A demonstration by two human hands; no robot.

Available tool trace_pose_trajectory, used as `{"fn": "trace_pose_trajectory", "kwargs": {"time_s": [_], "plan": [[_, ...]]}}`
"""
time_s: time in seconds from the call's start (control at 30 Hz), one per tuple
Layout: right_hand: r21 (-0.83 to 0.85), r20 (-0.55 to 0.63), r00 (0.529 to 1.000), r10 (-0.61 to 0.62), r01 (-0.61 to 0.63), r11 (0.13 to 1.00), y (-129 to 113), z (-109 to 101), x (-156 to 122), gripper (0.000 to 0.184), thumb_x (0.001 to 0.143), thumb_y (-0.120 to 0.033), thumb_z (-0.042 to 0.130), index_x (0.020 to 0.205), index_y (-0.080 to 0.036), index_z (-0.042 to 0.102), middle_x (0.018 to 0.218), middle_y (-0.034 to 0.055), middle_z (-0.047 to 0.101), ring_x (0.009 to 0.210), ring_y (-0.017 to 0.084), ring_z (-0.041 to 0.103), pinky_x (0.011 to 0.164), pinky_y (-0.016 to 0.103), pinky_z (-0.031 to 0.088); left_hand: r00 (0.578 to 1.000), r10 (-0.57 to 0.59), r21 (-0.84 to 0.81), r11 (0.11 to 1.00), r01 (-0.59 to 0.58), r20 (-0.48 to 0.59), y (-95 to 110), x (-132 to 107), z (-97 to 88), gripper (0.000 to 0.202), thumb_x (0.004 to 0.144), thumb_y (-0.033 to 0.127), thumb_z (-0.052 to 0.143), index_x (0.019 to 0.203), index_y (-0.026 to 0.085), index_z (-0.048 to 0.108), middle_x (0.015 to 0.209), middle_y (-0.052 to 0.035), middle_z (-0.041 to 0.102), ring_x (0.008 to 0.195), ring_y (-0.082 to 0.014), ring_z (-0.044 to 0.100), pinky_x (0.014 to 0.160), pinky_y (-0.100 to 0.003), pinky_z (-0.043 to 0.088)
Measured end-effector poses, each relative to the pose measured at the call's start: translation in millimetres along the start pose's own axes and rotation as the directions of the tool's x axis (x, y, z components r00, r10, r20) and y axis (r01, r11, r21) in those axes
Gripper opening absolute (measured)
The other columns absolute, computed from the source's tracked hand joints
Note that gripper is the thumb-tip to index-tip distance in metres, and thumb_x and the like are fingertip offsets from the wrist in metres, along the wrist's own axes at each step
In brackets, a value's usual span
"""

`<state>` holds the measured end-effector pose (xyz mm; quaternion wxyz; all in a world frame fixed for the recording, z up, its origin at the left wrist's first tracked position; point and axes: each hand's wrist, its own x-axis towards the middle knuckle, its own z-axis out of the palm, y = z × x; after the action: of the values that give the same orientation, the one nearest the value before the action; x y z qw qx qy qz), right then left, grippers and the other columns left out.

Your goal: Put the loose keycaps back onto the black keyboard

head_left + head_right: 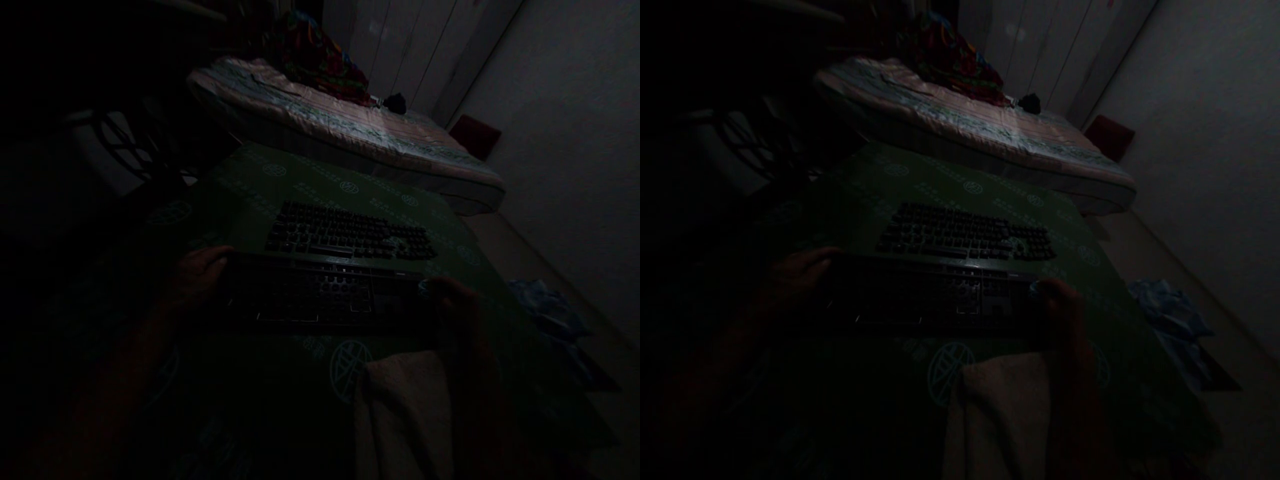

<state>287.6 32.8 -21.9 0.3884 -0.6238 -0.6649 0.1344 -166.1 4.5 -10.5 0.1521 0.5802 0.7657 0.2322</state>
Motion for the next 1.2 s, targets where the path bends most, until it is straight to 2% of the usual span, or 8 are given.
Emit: {"fn": "trace_pose_trajectory", "kwargs": {"time_s": [0.1,0.3,0.53,0.73,0.87,0.93,1.07,1.2], "plan": [[-0.006,-0.056,0.998,-0.001,0.001,1.000,-2.6,0.4,0.5,0.027,0.070,-0.044,0.058,0.078,-0.020,0.068,0.079,0.0069,0.070,0.073,0.024,0.064,0.065,0.036,0.048,1.000,-0.008,0.003,1.000,0.007,0.018,0.3,-0.1,0.5,0.055,0.079,0.036,0.028,0.119,0.010,0.055,0.123,-0.0120,0.057,0.116,-0.0251,0.049,0.100,-0.041,0.038],[0.054,0.104,0.988,-0.117,0.112,0.992,-17.3,17.2,0.8,0.020,0.074,-0.036,0.056,0.080,-0.022,0.068,0.078,0.0045,0.070,0.072,0.020,0.064,0.064,0.031,0.048,1.000,-0.006,-0.014,1.000,0.006,0.005,0.4,0.2,0.4,0.056,0.079,0.037,0.028,0.119,0.009,0.056,0.123,-0.0129,0.057,0.115,-0.0250,0.051,0.100,-0.039,0.038],[-0.059,-0.109,0.994,0.019,-0.026,0.998,5.0,2.4,1.8,0.026,0.072,-0.043,0.057,0.078,-0.020,0.068,0.080,0.0072,0.070,0.074,0.023,0.064,0.065,0.034,0.048,1.000,-0.019,-0.009,1.000,0.019,-0.015,1.2,-0.9,0.8,0.056,0.079,0.038,0.027,0.118,0.011,0.057,0.122,-0.0109,0.057,0.114,-0.0260,0.052,0.098,-0.040,0.040],[0.017,0.075,0.990,-0.123,0.122,0.992,-7.2,13.4,-0.6,0.023,0.075,-0.038,0.055,0.081,-0.021,0.068,0.080,0.0056,0.070,0.073,0.021,0.064,0.065,0.032,0.049,1.000,-0.008,0.001,1.000,0.008,-0.012,-1.9,0.6,1.0,0.055,0.079,0.038,0.027,0.117,0.011,0.057,0.124,-0.0105,0.057,0.113,-0.0263,0.052,0.098,-0.041,0.040],[-0.074,-0.094,0.995,-0.029,0.022,0.997,6.7,6.1,-0.3,0.026,0.074,-0.042,0.055,0.082,-0.021,0.068,0.082,0.0065,0.070,0.076,0.023,0.064,0.068,0.035,0.048,1.000,-0.007,0.002,1.000,0.007,-0.012,-1.4,0.6,0.6,0.055,0.079,0.038,0.028,0.118,0.013,0.056,0.124,-0.0096,0.057,0.114,-0.0246,0.052,0.099,-0.039,0.039],[-0.072,-0.112,0.993,-0.032,0.025,0.997,5.0,7.4,0.2,0.027,0.075,-0.043,0.055,0.083,-0.020,0.067,0.084,0.0068,0.070,0.077,0.023,0.064,0.069,0.034,0.048,1.000,-0.004,0.000,1.000,0.004,-0.018,-1.3,0.5,1.0,0.054,0.079,0.037,0.028,0.118,0.013,0.056,0.124,-0.0095,0.057,0.114,-0.0241,0.052,0.099,-0.038,0.039],[-0.047,0.028,0.989,-0.148,0.150,0.988,-18.8,25.2,3.0,0.022,0.079,-0.037,0.052,0.086,-0.021,0.066,0.085,0.0058,0.069,0.076,0.020,0.063,0.067,0.031,0.047,1.000,0.017,-0.005,1.000,-0.017,-0.010,-3.5,1.2,2.1,0.053,0.079,0.037,0.029,0.117,0.012,0.056,0.124,-0.0105,0.058,0.113,-0.0249,0.053,0.097,-0.039,0.041],[-0.085,0.150,0.944,-0.295,0.310,0.947,-31.9,38.0,4.8,0.018,0.082,-0.027,0.048,0.084,-0.020,0.064,0.081,0.0046,0.065,0.073,0.017,0.059,0.064,0.028,0.044,1.000,0.024,0.001,1.000,-0.024,-0.012,-3.9,1.6,1.3,0.052,0.080,0.037,0.029,0.118,0.013,0.055,0.124,-0.0098,0.058,0.112,-0.0252,0.054,0.096,-0.040,0.042]]}}
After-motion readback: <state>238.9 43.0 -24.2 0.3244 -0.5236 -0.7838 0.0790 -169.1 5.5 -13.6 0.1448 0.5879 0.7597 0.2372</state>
